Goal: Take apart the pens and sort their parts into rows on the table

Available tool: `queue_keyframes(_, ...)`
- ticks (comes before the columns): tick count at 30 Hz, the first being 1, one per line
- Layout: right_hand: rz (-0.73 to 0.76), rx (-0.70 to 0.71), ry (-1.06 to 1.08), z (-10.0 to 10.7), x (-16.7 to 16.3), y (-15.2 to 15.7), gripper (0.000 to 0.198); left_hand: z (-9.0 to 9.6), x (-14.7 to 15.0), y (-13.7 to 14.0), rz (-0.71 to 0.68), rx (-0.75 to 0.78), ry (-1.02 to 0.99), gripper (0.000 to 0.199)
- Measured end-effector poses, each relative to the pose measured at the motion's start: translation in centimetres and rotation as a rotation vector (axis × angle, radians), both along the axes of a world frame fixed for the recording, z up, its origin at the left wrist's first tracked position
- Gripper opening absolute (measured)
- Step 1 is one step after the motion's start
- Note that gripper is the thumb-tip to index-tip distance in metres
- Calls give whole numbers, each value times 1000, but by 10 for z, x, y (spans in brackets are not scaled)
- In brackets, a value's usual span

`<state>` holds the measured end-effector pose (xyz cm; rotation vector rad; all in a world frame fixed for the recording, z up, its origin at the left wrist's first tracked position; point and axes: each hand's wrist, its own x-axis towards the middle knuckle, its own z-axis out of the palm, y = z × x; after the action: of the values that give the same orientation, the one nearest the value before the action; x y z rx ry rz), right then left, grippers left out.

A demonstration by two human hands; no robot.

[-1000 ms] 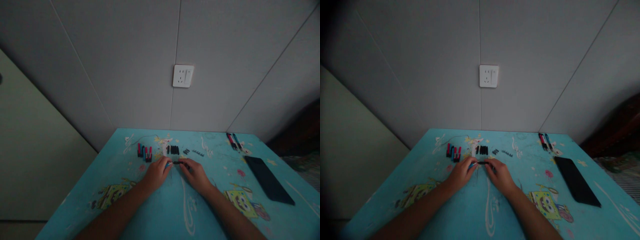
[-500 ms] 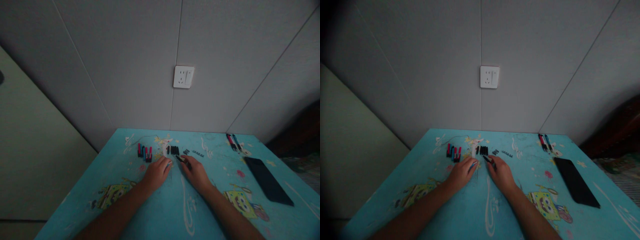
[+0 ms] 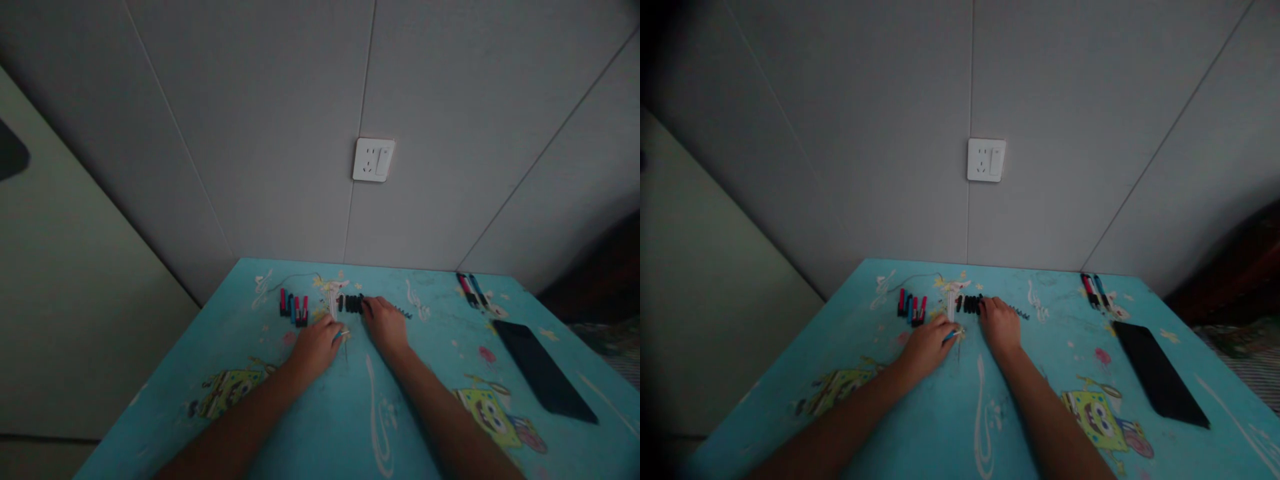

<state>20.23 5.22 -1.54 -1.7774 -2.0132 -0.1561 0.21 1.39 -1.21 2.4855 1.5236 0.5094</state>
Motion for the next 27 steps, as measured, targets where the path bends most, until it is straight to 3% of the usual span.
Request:
queue_keyframes(8,134,71,57,-2,1,-6,22,-9,-3,4,-7,51,-105,20)
queue_keyframes(14,216,55,194,2,1,-13,24,-4,-5,5,46,122,-321,28)
queue_keyframes(17,329,21,314,7,-2,-23,26,-2,-6,6,60,113,-355,29)
queue_keyframes(22,604,-117,463,14,-13,-41,24,-5,-5,3,-68,76,-364,33)
queue_keyframes(27,616,-113,593,16,-13,-42,24,-3,2,-11,-168,33,-343,58)
